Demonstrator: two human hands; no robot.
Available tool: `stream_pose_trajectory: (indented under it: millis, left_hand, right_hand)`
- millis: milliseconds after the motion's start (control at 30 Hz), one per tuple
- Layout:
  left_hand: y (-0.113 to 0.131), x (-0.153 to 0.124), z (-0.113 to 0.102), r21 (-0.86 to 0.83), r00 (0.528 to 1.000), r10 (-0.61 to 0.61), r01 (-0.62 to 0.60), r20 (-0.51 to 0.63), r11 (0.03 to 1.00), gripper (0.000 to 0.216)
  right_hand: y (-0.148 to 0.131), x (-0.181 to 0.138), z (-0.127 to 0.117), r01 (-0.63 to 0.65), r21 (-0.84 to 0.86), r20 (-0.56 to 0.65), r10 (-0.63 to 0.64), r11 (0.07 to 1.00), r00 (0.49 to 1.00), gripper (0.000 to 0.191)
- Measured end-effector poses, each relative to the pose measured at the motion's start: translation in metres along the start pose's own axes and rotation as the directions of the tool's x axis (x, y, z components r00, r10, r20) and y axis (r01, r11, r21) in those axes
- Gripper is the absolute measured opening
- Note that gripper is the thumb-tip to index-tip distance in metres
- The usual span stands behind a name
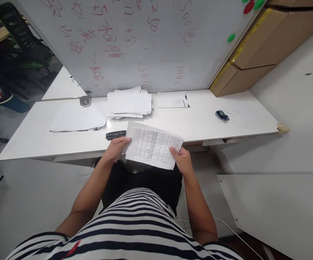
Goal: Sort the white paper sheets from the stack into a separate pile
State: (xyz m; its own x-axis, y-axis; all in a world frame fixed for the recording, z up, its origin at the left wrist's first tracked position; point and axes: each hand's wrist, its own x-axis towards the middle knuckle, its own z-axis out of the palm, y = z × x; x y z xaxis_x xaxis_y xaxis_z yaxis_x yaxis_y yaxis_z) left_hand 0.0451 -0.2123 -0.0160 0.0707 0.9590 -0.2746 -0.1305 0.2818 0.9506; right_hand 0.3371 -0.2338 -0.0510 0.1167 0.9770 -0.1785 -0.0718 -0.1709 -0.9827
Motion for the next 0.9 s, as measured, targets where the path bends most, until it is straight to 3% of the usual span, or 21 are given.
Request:
stream_pose_trajectory:
  millis: [200, 333, 400, 500, 567, 633, 767, 900]
  left_hand:
    - [-0.019, 0.002, 0.013, -0.179, 0.986, -0.037, 0.008, -0.163, 0.984, 0.039]
    - [-0.021, 0.002, 0.010, -0.046, 0.962, 0.047, -0.062, -0.270, 0.997, 0.038]
    - [-0.015, 0.003, 0.004, 0.096, 0.945, 0.182, -0.161, -0.273, 0.982, 0.035]
    - [-0.006, 0.008, -0.003, 0.150, 0.922, 0.339, -0.314, -0.189, 0.938, 0.035]
    - [-0.006, 0.015, -0.007, 0.098, 0.929, 0.346, -0.335, -0.133, 0.937, 0.047]
    - [-0.013, 0.021, -0.008, 0.072, 0.951, 0.294, -0.288, -0.099, 0.955, 0.050]
    - [-0.036, 0.022, -0.002, 0.152, 0.967, 0.245, -0.232, -0.074, 0.961, 0.041]
    - [-0.039, 0.013, 0.010, 0.357, 0.905, 0.381, -0.298, -0.191, 0.885, 0.040]
  right_hand:
    - [0.001, 0.007, 0.023, -0.004, 0.254, -0.075, 0.024, 0.967, 0.997, 0.039]
    - [-0.009, 0.017, 0.030, -0.081, 0.285, 0.003, 0.083, 0.955, 0.997, 0.042]
    - [-0.019, 0.024, 0.033, -0.034, 0.241, 0.008, 0.033, 0.970, 0.999, 0.042]
    - [-0.033, 0.034, 0.040, 0.187, 0.126, -0.025, -0.186, 0.974, 0.982, 0.035]
    - [-0.037, 0.038, 0.050, 0.351, 0.039, 0.018, -0.352, 0.936, 0.936, 0.029]
    - [-0.031, 0.041, 0.061, 0.434, -0.043, 0.090, -0.429, 0.900, 0.899, 0.028]
    - [-0.004, 0.046, 0.082, 0.299, -0.209, 0.073, -0.290, 0.931, 0.954, 0.042]
    - [0.012, 0.048, 0.090, 0.252, -0.254, 0.002, -0.260, 0.934, 0.966, 0.046]
